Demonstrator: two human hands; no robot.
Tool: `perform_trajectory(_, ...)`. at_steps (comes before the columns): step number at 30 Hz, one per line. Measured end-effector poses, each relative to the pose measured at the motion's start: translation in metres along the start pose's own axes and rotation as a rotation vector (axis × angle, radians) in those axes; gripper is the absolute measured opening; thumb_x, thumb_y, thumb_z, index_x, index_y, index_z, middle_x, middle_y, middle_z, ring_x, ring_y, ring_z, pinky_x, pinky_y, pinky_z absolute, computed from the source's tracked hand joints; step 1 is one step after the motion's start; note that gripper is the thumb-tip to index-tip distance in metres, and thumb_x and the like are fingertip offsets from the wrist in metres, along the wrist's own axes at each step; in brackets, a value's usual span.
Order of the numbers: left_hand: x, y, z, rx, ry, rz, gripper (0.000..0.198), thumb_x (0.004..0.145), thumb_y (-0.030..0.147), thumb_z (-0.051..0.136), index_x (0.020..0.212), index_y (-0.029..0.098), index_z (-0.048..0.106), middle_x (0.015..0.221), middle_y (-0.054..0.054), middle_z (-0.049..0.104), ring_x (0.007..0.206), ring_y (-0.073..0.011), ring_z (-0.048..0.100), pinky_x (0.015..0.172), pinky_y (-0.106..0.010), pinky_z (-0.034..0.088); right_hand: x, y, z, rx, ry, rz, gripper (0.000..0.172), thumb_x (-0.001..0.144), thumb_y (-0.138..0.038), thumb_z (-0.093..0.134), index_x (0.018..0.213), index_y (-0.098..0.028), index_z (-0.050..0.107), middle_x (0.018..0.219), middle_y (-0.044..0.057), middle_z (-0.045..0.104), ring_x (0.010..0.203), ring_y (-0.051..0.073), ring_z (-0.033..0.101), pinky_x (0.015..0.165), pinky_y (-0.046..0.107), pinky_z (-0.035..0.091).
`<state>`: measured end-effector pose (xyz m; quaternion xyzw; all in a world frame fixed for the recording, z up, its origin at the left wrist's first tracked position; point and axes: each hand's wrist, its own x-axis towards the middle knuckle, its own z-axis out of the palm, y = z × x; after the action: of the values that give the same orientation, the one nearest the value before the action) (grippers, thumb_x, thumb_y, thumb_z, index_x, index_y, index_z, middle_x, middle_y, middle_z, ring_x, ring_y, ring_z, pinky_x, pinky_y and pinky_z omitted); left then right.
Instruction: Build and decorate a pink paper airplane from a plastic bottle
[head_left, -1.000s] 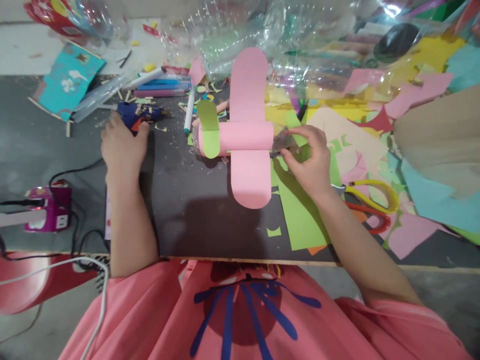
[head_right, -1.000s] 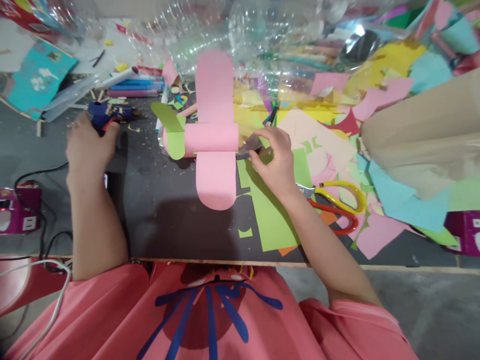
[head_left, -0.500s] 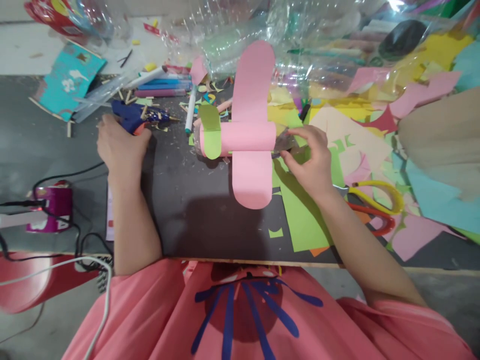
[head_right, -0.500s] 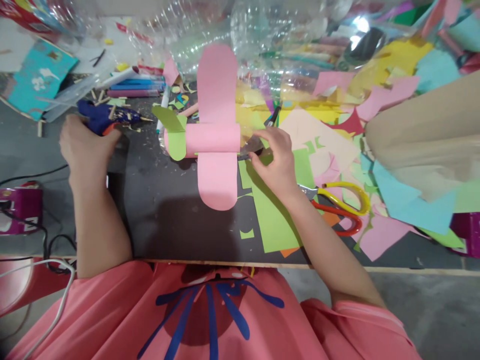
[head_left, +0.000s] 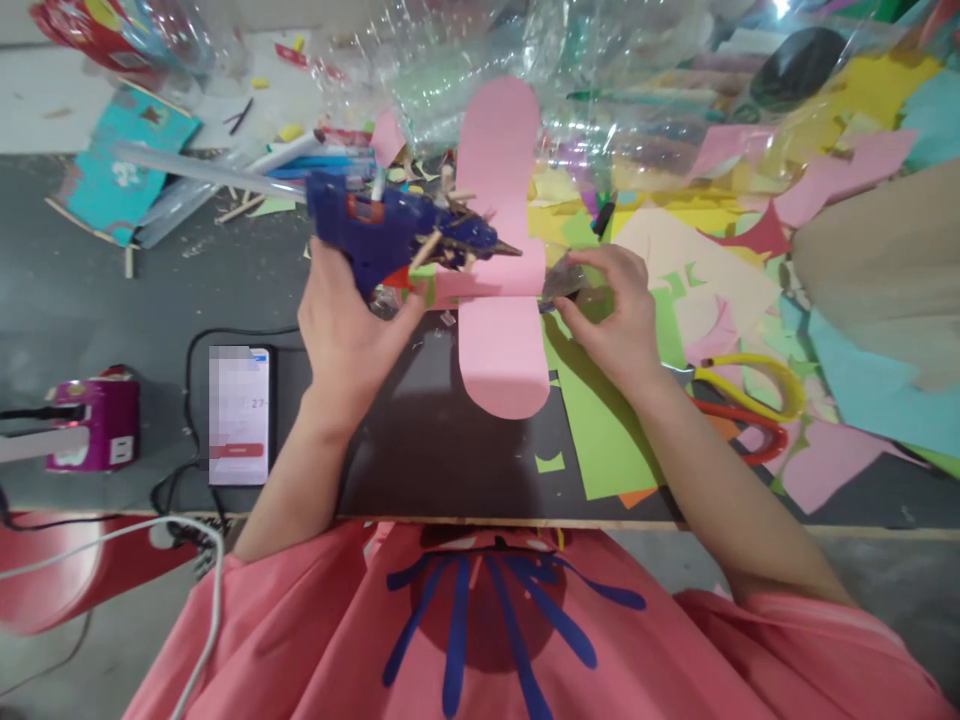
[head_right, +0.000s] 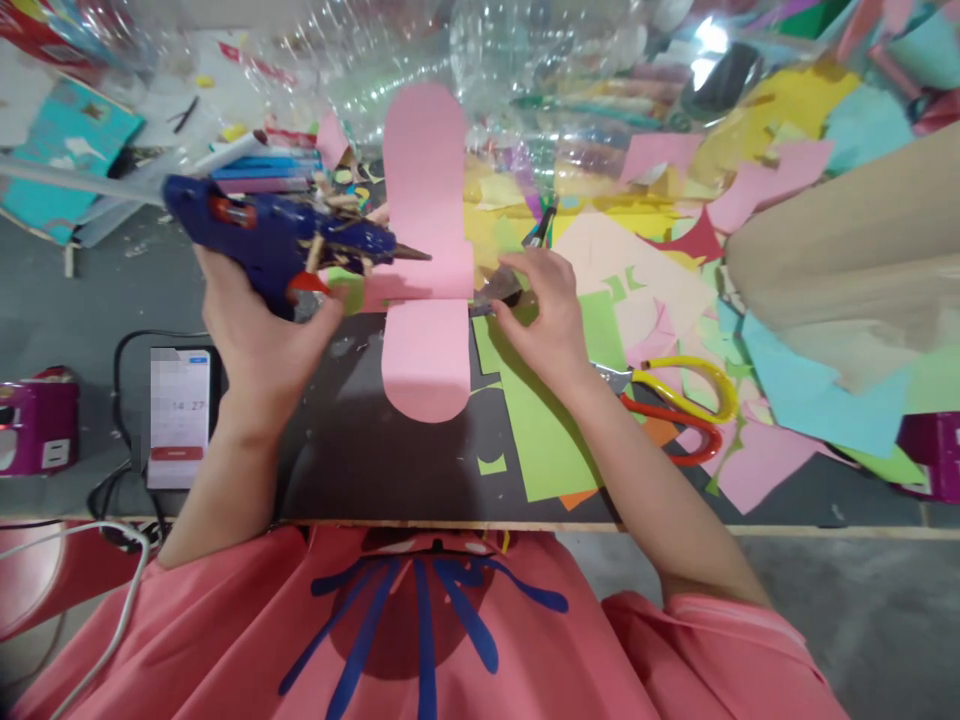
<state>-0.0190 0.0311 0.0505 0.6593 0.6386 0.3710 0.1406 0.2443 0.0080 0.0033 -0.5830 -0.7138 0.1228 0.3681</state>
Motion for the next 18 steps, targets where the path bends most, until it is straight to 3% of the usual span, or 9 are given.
perform_trajectory(3, -0.006, -0.007, 0.009, -0.007, -0.042, 0.037, 0.071, 0.057, 0.046, 0.080, 0.114, 0.019, 0.046, 0.119, -0.015, 0.054, 0.122, -0.0363, 0.050, 0.107, -0.048, 0.039, 0.000, 0.000, 0.001, 0.008, 0.005, 0.001, 0.032, 0.086, -0.037, 0.058, 0.117, -0.031, 0.053, 0.117, 0.007, 0.062, 0.120, 0.031, 0.052, 0.104, 0.061, 0.039)
perform_trajectory(8, -0.007, -0.019, 0.013, 0.028, -0.053, 0.071, 0.060, 0.067, 0.047, 0.071, 0.114, 0.018, 0.048, 0.118, -0.015, 0.056, 0.122, -0.0364, 0.050, 0.106, -0.046, 0.039, -0.001, 0.002, 0.001, 0.030, -0.004, -0.004, 0.033, 0.086, -0.037, 0.058, 0.118, -0.030, 0.052, 0.119, 0.008, 0.062, 0.122, 0.030, 0.051, 0.105, 0.059, 0.038)
perform_trajectory(18, -0.010, -0.009, 0.009, 0.340, -0.154, 0.112, 0.059, 0.076, 0.051, 0.052, 0.121, 0.014, 0.042, 0.114, -0.018, 0.058, 0.112, -0.0350, 0.056, 0.094, -0.046, 0.047, -0.001, 0.011, 0.003, 0.093, -0.002, -0.035, 0.036, 0.085, -0.042, 0.058, 0.119, -0.030, 0.053, 0.119, 0.007, 0.062, 0.121, 0.031, 0.051, 0.106, 0.061, 0.034)
